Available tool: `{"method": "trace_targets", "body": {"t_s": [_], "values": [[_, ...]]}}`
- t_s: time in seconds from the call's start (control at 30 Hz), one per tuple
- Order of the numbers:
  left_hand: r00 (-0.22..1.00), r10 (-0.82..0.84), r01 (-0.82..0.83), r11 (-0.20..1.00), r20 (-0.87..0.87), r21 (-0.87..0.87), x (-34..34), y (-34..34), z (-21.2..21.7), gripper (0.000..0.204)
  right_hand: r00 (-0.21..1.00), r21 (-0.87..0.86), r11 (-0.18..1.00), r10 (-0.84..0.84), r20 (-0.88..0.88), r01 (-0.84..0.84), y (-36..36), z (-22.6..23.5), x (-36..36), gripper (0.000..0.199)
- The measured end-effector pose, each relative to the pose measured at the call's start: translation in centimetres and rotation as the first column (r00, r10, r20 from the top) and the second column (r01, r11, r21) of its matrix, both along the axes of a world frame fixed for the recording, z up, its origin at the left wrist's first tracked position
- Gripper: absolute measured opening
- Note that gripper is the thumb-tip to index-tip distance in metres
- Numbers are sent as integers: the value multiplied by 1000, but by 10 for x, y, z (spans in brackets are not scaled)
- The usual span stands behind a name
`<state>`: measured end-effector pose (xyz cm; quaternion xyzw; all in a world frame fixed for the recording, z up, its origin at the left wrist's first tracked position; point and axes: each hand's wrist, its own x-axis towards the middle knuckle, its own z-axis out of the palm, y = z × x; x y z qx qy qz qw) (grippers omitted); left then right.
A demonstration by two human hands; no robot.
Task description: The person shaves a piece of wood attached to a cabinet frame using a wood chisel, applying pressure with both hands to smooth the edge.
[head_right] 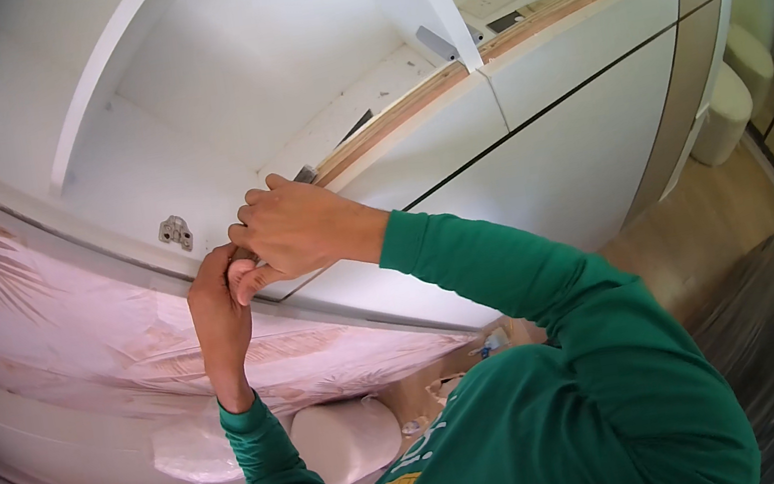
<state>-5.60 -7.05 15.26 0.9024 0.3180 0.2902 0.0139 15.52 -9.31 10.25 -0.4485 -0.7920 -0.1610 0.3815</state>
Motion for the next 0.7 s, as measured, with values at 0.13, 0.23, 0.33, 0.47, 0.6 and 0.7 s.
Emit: {"method": "trace_targets", "body": {"t_s": [0.13, 0.23, 0.33, 0.47, 0.6, 0.7], "values": [[998, -16, 15, 1000, -65, -14, 10, 7, -2, 30, 996, 31, 999, -23, 90, 20, -7, 5, 13, 78], [986, 92, -89, 996, -142, 22, 15, 2, 5, 32, 998, 59, 997, -43, 45, 40, -6, 6, 10, 77], [980, 51, -12, 980, -193, 200, 14, 12, 9, 33, 997, 47, 997, -69, 42, 67, -1, 8, 8, 78], [977, -28, 76, 972, -210, 223, 15, 39, -4, 26, 994, -51, 994, -93, 50, 96, -1, 10, 14, 80], [978, -73, 132, 941, -193, 312, 28, 49, -7, 30, 991, -113, 984, -131, 38, 135, -2, 10, 20, 85], [981, -124, 163, 947, -152, 277, 39, 54, -6, 31, 988, -83, 985, -154, -14, 152, -2, 9, 27, 82]]}}
